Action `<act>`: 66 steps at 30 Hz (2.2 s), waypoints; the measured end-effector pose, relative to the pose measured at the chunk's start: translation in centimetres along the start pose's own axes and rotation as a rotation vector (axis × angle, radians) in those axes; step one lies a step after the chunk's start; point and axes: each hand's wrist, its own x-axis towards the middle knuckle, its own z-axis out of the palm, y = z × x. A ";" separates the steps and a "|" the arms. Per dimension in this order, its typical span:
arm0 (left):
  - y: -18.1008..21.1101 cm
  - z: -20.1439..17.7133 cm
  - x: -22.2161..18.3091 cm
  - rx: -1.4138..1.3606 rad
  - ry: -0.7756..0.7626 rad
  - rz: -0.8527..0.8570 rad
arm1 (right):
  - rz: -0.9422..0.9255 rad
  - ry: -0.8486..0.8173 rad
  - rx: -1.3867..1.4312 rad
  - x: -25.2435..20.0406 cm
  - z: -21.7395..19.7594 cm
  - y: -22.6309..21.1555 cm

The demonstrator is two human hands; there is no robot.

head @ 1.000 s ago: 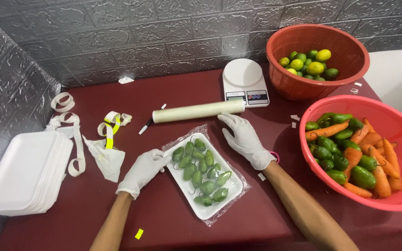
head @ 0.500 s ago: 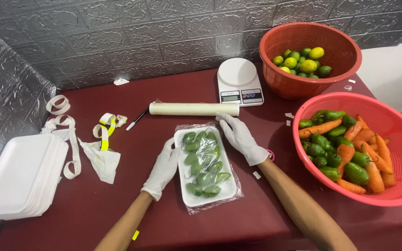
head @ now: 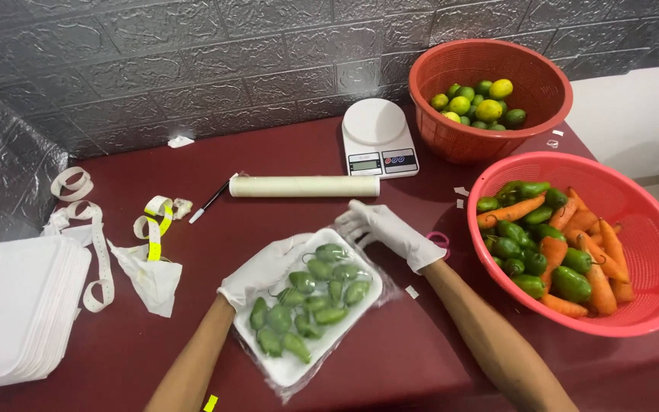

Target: Wrapping a tray of green chilies with plastic film and cutting it with scissors

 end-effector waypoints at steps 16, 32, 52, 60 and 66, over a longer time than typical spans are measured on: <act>-5.9 -4.3 0.4 0.029 -0.123 -0.123 | 0.053 0.029 -0.178 0.3 1.7 3.5; -15.5 -10.6 6.4 -0.764 0.237 -0.151 | -0.094 0.439 0.259 1.3 0.7 2.8; -11.7 -4.6 4.6 0.938 0.404 0.676 | -0.094 0.307 0.357 -1.1 4.4 1.8; -13.0 -7.4 4.7 1.030 0.596 0.525 | -0.074 0.247 0.312 -3.0 5.2 -0.6; -13.2 -7.6 4.6 1.027 0.630 0.548 | 0.003 0.173 0.177 -1.6 4.6 1.4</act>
